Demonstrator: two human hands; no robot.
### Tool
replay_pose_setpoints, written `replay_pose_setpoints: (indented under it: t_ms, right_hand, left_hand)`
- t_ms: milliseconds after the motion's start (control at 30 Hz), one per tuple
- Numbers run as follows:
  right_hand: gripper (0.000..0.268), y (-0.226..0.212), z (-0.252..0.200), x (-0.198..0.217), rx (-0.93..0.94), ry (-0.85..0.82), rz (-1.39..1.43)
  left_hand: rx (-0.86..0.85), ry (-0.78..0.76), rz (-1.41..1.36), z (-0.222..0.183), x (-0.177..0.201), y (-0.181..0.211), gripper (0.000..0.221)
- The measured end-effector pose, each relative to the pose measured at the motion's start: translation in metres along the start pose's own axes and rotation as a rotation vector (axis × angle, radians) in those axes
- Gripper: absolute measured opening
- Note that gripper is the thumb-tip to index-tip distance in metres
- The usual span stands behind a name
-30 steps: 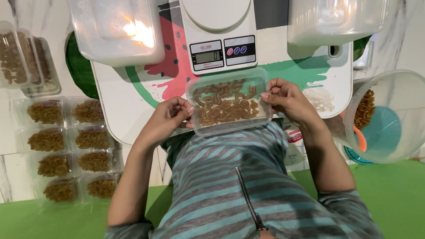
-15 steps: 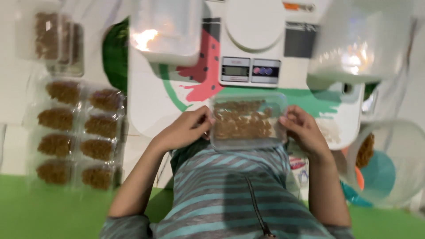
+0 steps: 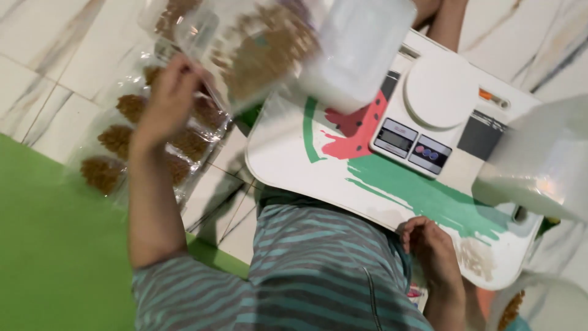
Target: Portioning cooked macaroni from a large bowl into individual plastic containers using a spoon and a digital scale for weight consistency.
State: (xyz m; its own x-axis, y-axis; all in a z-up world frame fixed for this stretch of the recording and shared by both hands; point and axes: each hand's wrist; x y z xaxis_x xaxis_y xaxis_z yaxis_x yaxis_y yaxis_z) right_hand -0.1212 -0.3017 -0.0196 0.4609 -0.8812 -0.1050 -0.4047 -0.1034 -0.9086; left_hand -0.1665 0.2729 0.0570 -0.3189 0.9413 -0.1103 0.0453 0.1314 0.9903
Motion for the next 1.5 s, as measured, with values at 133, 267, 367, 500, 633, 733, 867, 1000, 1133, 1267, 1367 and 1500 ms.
replay_pose_setpoints:
  t_ms: [133, 267, 367, 500, 633, 733, 867, 1000, 1133, 1267, 1367, 1500]
  right_hand:
    - [0.051, 0.007, 0.002, 0.003, -0.034, 0.043, -0.031]
    - [0.050, 0.011, 0.004, 0.007, -0.025, 0.018, -0.017]
    - [0.048, 0.010, 0.005, 0.007, -0.064, 0.037, -0.033]
    - [0.051, 0.014, 0.008, 0.008, -0.101, 0.115, -0.048]
    - [0.051, 0.016, 0.009, 0.010, -0.092, 0.119, -0.024]
    - [0.051, 0.016, 0.010, 0.011, -0.090, 0.098, -0.007]
    - [0.049, 0.016, 0.009, 0.010, -0.100, 0.128, -0.022]
    - [0.049, 0.012, 0.010, 0.006, -0.139, 0.157, -0.037]
    - [0.047, 0.007, 0.011, 0.002, -0.118, 0.144, -0.040]
    - [0.047, 0.010, 0.011, 0.006, -0.144, 0.155, -0.066]
    - [0.045, 0.009, 0.011, 0.006, -0.149, 0.151, -0.047]
    - [0.049, 0.007, 0.011, 0.004, -0.164, 0.152, -0.062]
  left_hand:
    - [0.137, 0.379, 0.162, 0.032, 0.060, -0.016, 0.017]
    - [0.062, 0.434, 0.117, 0.090, 0.139, -0.086, 0.019]
    - [-0.006, 0.452, -0.024, 0.127, 0.181, -0.124, 0.016]
    - [0.096, 0.479, -0.064, 0.160, 0.199, -0.138, 0.030]
    - [0.152, 0.542, -0.111, 0.191, 0.219, -0.173, 0.034]
    - [0.174, 0.585, -0.070, 0.206, 0.228, -0.194, 0.031]
    - [0.234, 0.687, -0.062, 0.217, 0.228, -0.202, 0.025]
    - [0.128, 0.856, 0.078, 0.222, 0.227, -0.205, 0.021]
    - [0.095, 0.928, 0.051, 0.235, 0.233, -0.222, 0.024]
    - [0.100, 0.939, 0.233, 0.234, 0.234, -0.235, 0.042]
    - [0.082, 0.941, 0.100, 0.230, 0.231, -0.234, 0.035]
    - [0.138, 0.962, 0.138, 0.238, 0.245, -0.248, 0.038]
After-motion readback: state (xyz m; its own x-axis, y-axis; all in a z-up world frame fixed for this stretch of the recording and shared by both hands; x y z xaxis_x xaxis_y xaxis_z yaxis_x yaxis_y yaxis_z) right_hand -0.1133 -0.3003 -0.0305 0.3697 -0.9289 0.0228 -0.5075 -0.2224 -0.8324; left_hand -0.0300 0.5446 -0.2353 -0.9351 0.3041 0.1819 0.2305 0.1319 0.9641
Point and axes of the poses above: each hand's wrist, its own z-axis towards the middle knuckle, its own x-axis out of the back of the hand, y = z × x, and after that the axes turned 11 degrees about -z, right-handed
